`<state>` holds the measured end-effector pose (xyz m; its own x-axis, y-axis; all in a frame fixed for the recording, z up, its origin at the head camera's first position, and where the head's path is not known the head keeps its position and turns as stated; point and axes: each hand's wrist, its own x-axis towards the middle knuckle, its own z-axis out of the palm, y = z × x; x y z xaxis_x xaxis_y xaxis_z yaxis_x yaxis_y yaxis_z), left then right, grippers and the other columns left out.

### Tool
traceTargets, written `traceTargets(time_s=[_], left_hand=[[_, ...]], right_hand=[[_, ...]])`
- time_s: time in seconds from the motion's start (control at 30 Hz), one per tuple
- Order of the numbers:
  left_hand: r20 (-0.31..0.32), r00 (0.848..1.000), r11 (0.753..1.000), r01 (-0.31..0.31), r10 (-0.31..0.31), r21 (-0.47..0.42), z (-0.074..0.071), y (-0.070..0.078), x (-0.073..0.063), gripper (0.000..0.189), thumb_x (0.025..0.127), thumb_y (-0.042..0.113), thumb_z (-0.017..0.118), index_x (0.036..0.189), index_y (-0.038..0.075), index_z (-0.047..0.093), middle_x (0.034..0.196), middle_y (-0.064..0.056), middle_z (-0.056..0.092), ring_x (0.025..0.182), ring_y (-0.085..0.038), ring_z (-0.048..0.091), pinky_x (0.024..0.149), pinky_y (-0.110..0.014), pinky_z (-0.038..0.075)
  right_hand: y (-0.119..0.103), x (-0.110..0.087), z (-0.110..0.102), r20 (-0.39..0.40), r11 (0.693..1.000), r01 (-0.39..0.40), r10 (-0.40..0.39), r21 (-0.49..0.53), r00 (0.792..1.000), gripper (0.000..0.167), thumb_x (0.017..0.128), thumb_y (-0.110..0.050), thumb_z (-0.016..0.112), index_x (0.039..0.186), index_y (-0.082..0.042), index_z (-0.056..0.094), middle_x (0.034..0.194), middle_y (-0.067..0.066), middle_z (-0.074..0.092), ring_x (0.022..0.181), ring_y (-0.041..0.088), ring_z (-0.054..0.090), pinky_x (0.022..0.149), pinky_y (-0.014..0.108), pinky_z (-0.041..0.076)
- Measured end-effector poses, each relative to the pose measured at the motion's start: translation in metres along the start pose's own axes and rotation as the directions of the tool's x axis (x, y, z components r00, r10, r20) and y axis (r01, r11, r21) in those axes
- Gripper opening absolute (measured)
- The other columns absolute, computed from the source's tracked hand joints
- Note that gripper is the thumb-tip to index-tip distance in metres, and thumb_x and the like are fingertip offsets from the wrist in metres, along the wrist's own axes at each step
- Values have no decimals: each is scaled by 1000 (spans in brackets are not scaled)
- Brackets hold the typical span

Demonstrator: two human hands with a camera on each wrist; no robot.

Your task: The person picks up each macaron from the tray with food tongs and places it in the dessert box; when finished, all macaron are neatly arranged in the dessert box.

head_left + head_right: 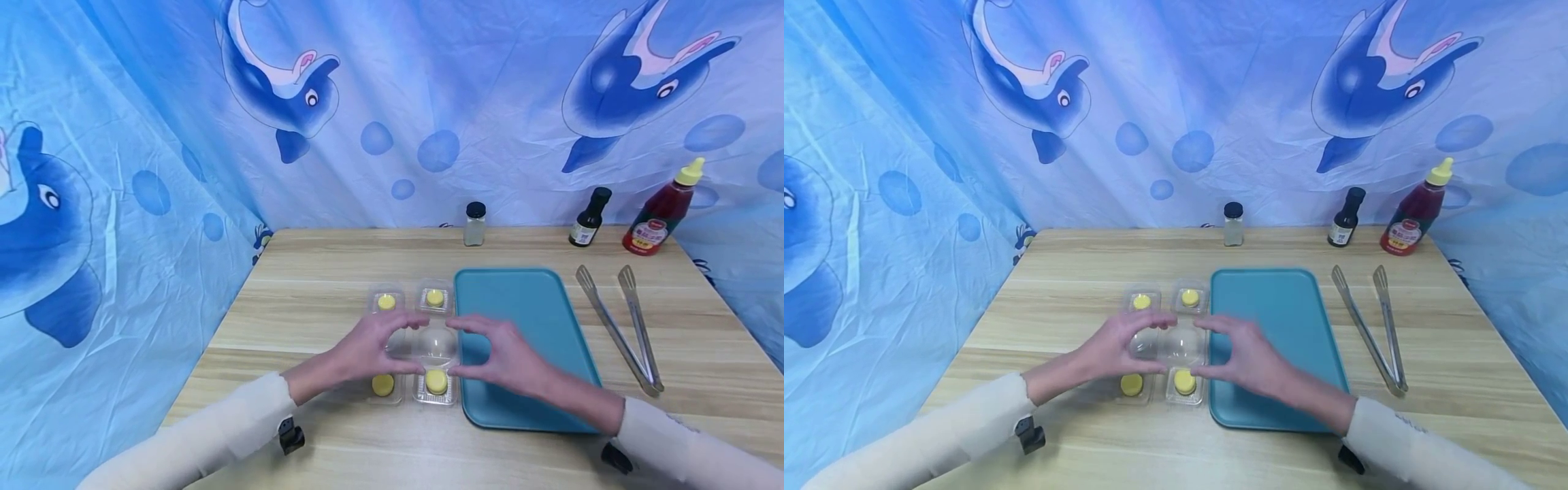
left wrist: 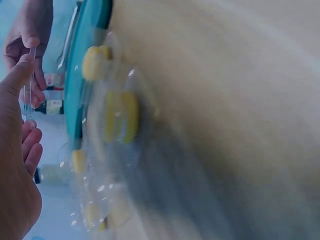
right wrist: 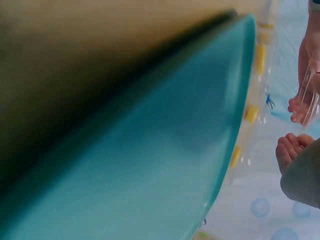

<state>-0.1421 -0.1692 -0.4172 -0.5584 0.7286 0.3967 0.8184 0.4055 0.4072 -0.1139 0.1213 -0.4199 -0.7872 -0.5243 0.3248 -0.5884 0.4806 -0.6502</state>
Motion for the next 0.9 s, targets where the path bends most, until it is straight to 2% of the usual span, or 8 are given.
traceTargets(time_s=[0.17, 0.3, 0.57, 0.9], left_hand=[[68, 997, 997, 18, -23, 71, 8, 7, -10, 84, 80, 55, 90, 145, 11, 61, 135, 1, 69, 122, -13, 64, 110, -37, 52], [118, 992, 993, 35, -49, 117, 13, 12, -17, 85, 81, 59, 88, 147, 14, 59, 136, 2, 68, 123, -11, 63, 109, -33, 52], [163, 985, 985, 24, -53, 171, 21, 16, -26, 86, 81, 62, 87, 147, 15, 58, 143, 2, 64, 128, -12, 62, 108, -31, 53], [196, 977, 977, 37, -79, 209, 25, 17, -27, 85, 81, 63, 86, 145, 15, 60, 143, 2, 62, 129, -12, 61, 108, -31, 53]], right_hand=[[-3, -12, 11, 7, 996, 16, -15, -88, 1000, 74, 73, -35, 100, 135, -6, 71, 134, 8, 72, 122, 29, 69, 102, 51, 59], [-4, -20, 20, 12, 990, 41, -40, -134, 999, 74, 72, -34, 101, 132, -3, 71, 130, 9, 73, 119, 29, 69, 101, 50, 59], [-9, -28, 30, 54, 991, 27, -20, -129, 998, 73, 73, -29, 101, 133, -2, 69, 132, 9, 71, 120, 29, 69, 101, 47, 59], [-10, -31, 35, 64, 989, 1, 8, -147, 998, 74, 73, -27, 101, 134, -2, 69, 134, 10, 70, 121, 29, 69, 101, 47, 59]])
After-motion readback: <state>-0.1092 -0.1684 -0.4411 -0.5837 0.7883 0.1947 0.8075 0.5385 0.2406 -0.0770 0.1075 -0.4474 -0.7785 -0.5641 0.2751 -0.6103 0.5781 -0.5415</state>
